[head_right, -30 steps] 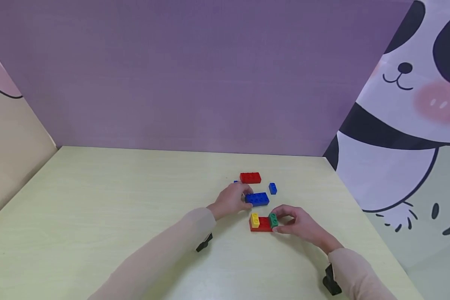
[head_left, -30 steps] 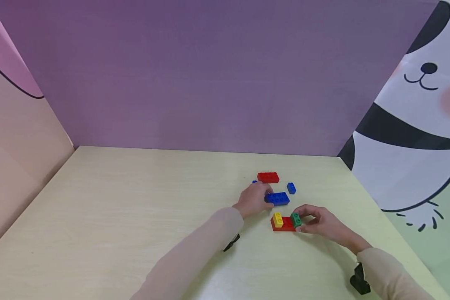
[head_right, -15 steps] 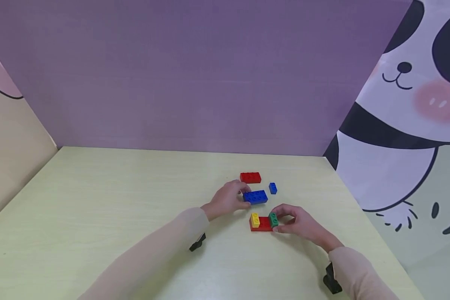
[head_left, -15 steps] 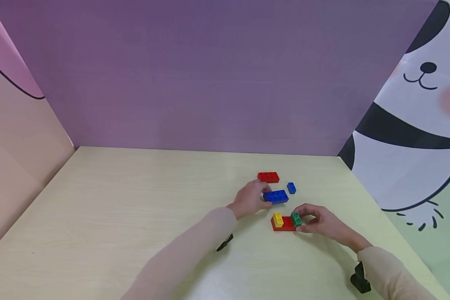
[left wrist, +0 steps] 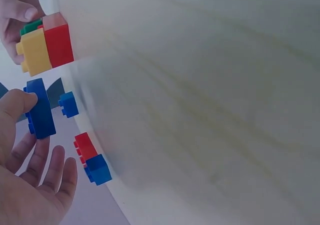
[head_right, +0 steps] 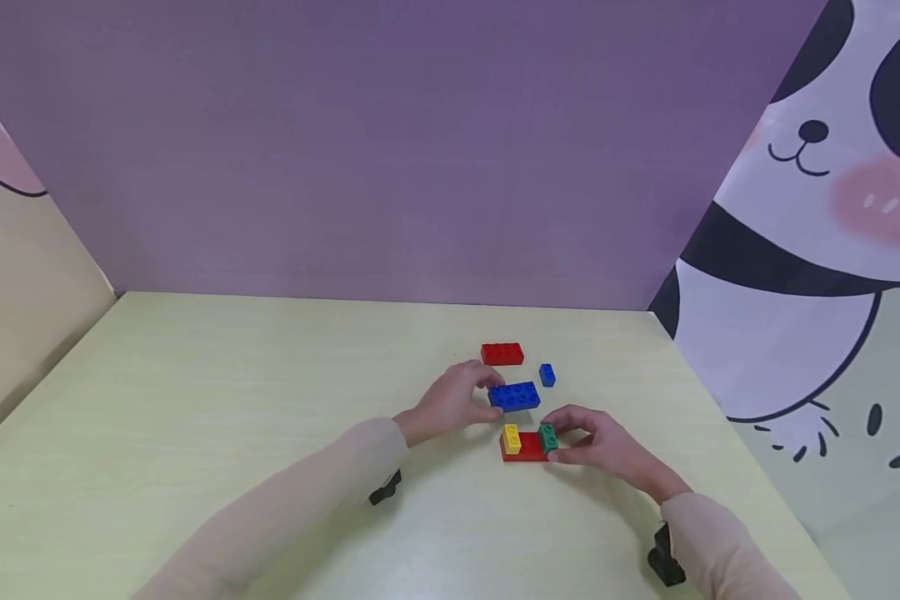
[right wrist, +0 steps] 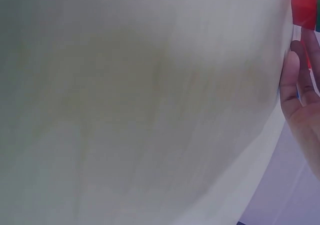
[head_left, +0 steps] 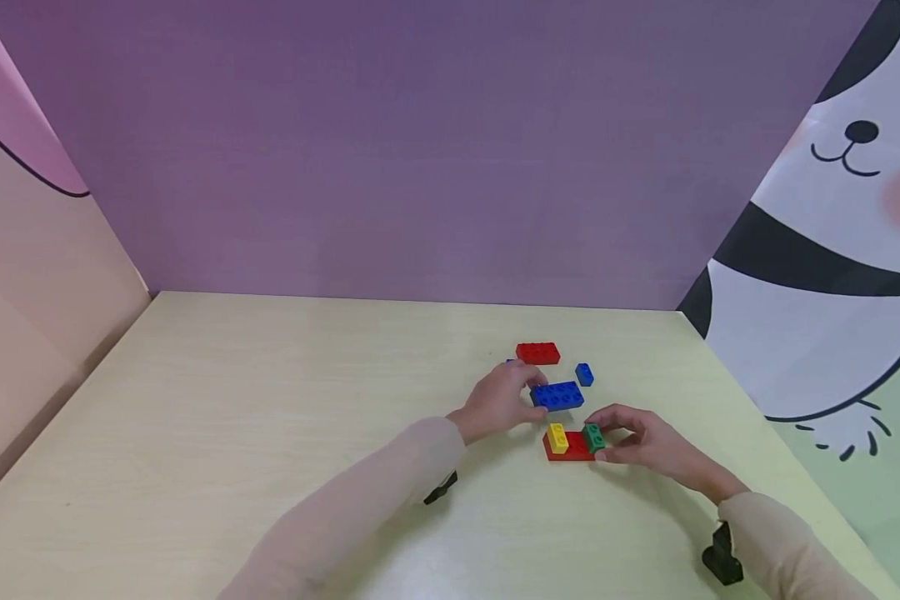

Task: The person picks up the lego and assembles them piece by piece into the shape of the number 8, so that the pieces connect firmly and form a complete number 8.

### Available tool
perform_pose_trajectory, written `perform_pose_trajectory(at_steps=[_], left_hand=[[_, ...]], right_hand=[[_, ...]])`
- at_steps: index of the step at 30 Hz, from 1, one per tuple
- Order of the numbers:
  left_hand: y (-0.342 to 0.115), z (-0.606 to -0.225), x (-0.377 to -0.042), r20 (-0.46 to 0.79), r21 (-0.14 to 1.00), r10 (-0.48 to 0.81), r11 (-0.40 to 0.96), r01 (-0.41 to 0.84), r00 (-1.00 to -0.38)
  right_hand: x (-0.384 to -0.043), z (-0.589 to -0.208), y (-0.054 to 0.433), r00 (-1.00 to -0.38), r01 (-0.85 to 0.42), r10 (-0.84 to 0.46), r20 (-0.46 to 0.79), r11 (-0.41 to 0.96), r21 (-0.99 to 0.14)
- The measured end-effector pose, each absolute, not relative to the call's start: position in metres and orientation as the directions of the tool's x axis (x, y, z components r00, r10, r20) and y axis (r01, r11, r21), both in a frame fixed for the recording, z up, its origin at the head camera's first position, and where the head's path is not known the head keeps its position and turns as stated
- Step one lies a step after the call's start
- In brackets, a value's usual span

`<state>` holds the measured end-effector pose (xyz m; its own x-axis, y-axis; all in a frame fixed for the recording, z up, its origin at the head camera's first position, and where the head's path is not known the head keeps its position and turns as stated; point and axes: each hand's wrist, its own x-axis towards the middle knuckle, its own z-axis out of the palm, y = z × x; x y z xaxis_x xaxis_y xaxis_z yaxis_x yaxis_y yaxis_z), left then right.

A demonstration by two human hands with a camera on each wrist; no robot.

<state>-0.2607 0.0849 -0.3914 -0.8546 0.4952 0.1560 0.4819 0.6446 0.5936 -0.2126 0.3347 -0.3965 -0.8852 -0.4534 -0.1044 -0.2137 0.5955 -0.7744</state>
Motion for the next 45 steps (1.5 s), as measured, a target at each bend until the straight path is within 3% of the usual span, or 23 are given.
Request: perform_pose_trajectory(at_steps=[21,45], left_hand=[[0.075,-0.375,-0.244,0.187,0.617,0.602,0.543,0.569,-0.777],[0.078,-0.376,-0.228,0.163,0.62,0.647,0.52,0.587,-0.745]], right_hand=[[-0.212,-0.397,0.337,-0.889,-0.185,-0.441,-0.119,0.585,-0.79],[-0.211,-0.394,0.337,-0.881,-0.192,-0.46,-0.111,0.563,-0.804]])
